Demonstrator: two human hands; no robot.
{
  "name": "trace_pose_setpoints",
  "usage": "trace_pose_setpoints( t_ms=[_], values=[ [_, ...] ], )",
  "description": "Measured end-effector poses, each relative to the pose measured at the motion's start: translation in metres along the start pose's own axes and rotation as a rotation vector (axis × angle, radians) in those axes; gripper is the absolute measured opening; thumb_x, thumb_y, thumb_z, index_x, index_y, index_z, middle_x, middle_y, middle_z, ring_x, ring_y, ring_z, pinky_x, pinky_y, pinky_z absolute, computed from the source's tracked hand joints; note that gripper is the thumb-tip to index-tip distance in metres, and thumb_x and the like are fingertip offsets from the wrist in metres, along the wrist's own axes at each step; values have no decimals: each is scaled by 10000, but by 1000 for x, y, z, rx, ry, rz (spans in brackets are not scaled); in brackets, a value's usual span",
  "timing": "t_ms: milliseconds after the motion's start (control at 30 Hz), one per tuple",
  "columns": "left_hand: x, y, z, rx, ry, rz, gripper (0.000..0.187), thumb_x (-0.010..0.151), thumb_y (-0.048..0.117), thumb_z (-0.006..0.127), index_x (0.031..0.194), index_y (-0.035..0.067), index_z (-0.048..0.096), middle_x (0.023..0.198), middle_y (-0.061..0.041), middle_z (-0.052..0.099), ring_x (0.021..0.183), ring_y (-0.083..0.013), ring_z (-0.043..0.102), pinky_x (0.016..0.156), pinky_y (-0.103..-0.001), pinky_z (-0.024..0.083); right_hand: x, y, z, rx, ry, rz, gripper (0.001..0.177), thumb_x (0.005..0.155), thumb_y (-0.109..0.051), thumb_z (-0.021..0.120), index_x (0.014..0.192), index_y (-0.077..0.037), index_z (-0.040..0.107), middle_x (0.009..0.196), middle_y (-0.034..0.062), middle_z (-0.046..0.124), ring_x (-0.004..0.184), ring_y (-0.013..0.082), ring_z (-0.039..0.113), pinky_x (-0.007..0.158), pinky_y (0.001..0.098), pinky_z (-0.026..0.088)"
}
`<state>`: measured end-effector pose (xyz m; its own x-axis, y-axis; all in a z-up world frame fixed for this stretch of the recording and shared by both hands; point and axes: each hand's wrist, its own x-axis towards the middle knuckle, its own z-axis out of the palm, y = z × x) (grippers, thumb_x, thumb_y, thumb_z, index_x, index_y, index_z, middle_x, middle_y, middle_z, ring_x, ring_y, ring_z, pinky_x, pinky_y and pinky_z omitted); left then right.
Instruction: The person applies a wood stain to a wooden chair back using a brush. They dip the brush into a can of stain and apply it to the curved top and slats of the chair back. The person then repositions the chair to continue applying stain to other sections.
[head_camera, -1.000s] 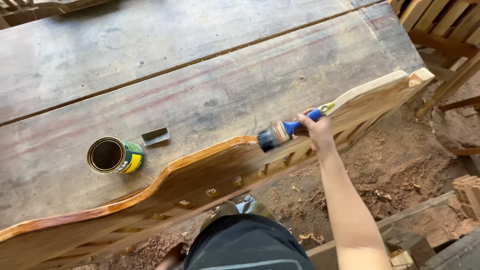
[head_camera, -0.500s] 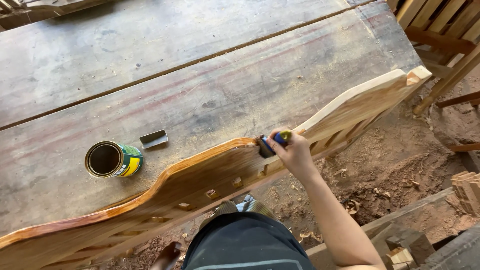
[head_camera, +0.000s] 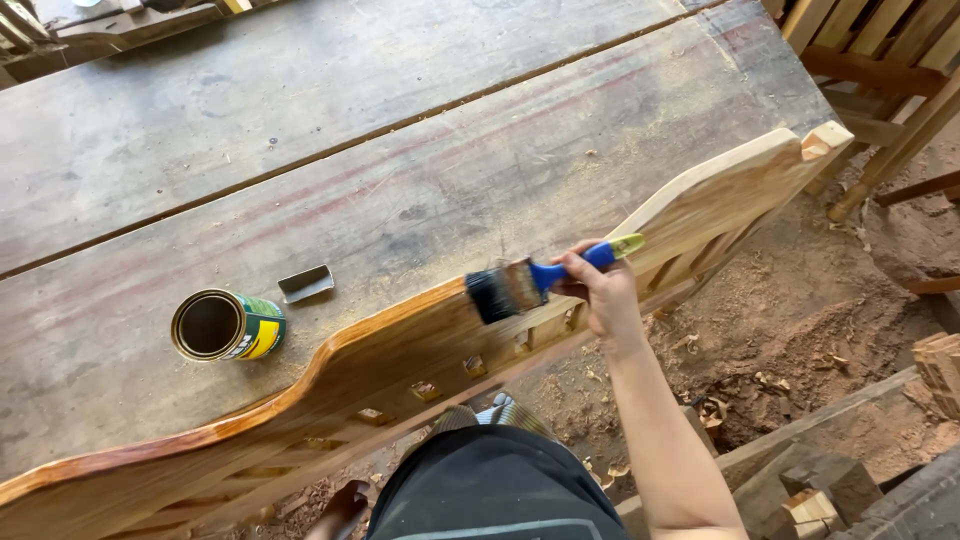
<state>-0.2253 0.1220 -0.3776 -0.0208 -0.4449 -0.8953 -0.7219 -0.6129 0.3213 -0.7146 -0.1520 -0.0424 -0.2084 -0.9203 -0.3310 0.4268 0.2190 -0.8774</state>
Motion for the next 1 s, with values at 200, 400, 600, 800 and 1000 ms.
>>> trace_pose_setpoints(
  t_ms=[200,400,600,800,1000],
  values=[
    [1,-38,3,56,22,63,450,922,128,561,1365,47,572,1373,-148,646,1293,-252,619,1127,-366,464,-6,0,-39,106,139,-152,179,863,-96,768,984,-71,638,965,122,737,913,236,763,865,399,673],
    [4,-31,0,112,-15,-85,457,954,176,572,1402,86,549,1357,-149,674,1285,-248,642,1115,-362,505,-2,7,-6,-33,4,-103,120,892,-110,743,916,-34,654,923,154,737,854,268,755,770,405,656],
    [0,-11,-4,-11,46,13,417,969,161,534,1382,113,570,1368,-96,673,1264,-233,656,1095,-358,517,-1,13,-59,-225,21,-241,102,875,-27,743,967,3,708,1012,162,766,937,246,759,863,352,666],
    [3,-17,0,100,39,1,408,977,178,535,1377,116,588,1335,-136,692,1238,-256,673,1064,-372,545,-12,-8,-14,16,-468,-578,165,924,21,749,1060,-59,704,1089,137,751,1070,229,753,993,374,661],
    [-3,-12,-8,-15,84,-16,425,975,207,562,1385,96,560,1378,-111,654,1251,-254,665,1043,-383,586,19,37,-69,-251,-332,-467,130,917,39,745,1007,-46,706,1080,161,770,1029,242,761,816,330,646]
  ],
)
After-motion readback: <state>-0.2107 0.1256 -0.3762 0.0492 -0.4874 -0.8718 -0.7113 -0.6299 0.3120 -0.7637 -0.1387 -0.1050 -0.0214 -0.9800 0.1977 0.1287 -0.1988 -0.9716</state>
